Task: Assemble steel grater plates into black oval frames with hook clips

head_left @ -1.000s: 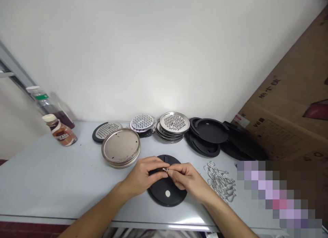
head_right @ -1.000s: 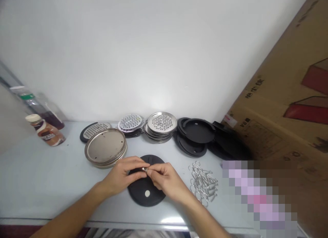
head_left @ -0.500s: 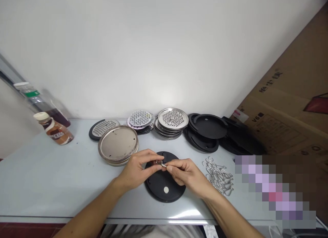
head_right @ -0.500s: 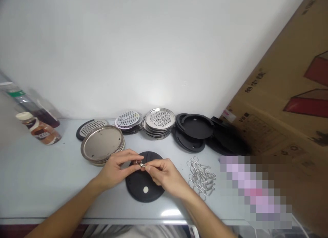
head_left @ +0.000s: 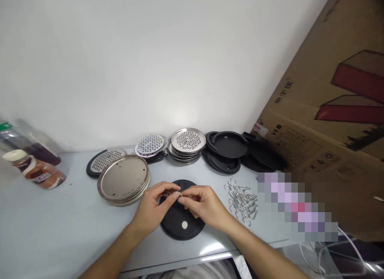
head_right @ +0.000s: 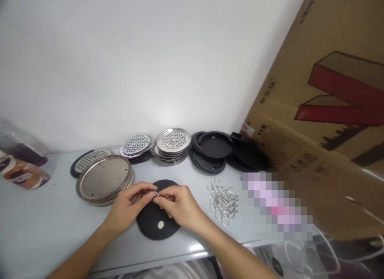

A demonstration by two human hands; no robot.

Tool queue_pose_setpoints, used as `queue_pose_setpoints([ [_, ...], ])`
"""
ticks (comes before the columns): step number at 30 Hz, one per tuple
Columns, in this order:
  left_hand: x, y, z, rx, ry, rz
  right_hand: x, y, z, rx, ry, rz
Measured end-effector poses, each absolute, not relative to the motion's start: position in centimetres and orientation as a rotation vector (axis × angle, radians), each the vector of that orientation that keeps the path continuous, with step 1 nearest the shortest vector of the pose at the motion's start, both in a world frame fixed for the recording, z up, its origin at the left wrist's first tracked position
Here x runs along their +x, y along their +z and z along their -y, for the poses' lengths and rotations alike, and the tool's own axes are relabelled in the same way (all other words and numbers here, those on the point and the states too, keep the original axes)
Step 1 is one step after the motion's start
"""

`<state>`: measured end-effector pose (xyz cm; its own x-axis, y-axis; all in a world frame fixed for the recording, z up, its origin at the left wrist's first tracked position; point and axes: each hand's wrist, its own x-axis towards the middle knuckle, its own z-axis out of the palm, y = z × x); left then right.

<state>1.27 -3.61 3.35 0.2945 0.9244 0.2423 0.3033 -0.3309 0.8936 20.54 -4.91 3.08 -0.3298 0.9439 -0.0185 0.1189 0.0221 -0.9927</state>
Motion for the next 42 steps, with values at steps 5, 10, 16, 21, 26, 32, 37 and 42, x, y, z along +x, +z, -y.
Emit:
queue_pose_setpoints([
  [5,1.5,3.6,3.7,2.092,1.102,-1.040,20.9,3.6,4.9,-1.194,0.928,1.577],
  [10,1.8,3.9,4.0,2.188,1.121,-0.962,21.4,3.7,4.8,-0.848,1.359,1.527],
  [16,1.6,4.4,3.8,2.026,1.114,-1.130,21.0,3.1,4.7,-0.949,1.170,1.547],
  [21,1.9,4.8,3.3,1.945,1.064,-1.236,21.5,2.7,3.8,-0.995,1.085,1.553],
  [26,2.8,4.0,1.5,1.923,1.007,-1.262,22.2,1.9,1.8,-1.081,1.027,1.569],
  [32,3.6,1.6,0.3,1.886,1.088,-1.336,21.9,0.1,0.4,-1.178,0.885,1.572],
  [37,3.4,1.1,1.4,1.920,1.100,-1.341,21.2,-0.1,1.4,-1.187,0.911,1.598],
  [42,2.6,1.3,3.1,2.010,1.055,-1.294,20.8,0.4,3.6,-1.224,0.876,1.700],
])
